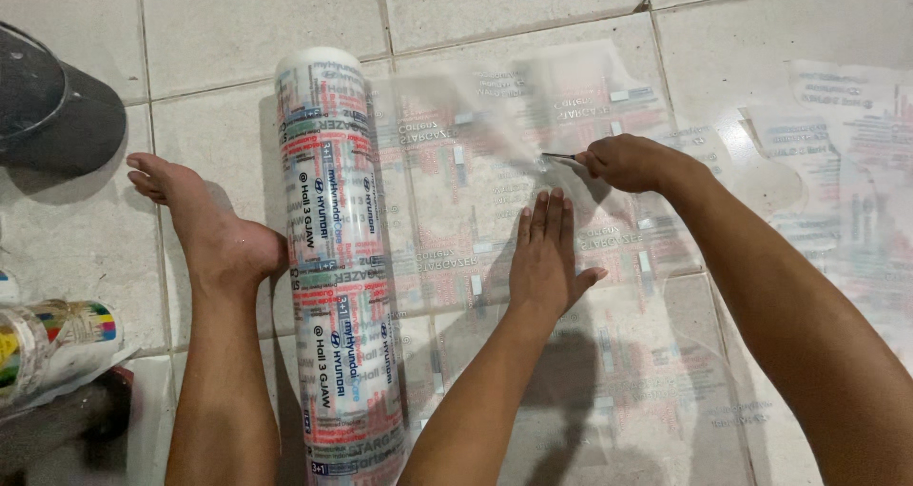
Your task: The person sits on a tiled floor and uses a utility knife to cut a large roll of transparent plastic sheeting. They unroll the plastic, hold it down with their foot, and cut it into smaller rectangular pieces, which are then set aside.
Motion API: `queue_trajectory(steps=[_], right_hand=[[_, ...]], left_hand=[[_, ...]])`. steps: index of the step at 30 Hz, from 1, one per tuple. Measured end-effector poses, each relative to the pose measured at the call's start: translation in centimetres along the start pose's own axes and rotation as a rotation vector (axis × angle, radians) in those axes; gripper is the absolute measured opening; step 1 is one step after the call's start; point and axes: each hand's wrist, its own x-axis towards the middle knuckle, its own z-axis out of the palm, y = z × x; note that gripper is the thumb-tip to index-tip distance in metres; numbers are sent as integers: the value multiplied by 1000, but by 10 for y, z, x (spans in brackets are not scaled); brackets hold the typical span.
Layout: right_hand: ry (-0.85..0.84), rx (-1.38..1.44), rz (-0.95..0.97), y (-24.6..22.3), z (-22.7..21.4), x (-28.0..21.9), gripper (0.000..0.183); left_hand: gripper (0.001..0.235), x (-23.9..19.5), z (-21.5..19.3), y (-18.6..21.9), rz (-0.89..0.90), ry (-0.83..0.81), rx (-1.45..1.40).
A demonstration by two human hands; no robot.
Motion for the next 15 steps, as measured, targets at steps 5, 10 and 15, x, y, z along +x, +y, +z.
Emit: queue_trajectory(steps=[5,10,15], right_hand=[[-58,289,-21,13,-1,2,50],[-48,275,-47,9,-3,-3,49],[-42,124,1,3,-12,-5,51]], left_hand=[[104,5,-1,-1,46,0,4],[104,3,1,1,6,24,-24],[103,-7,4,7,0,12,-8]])
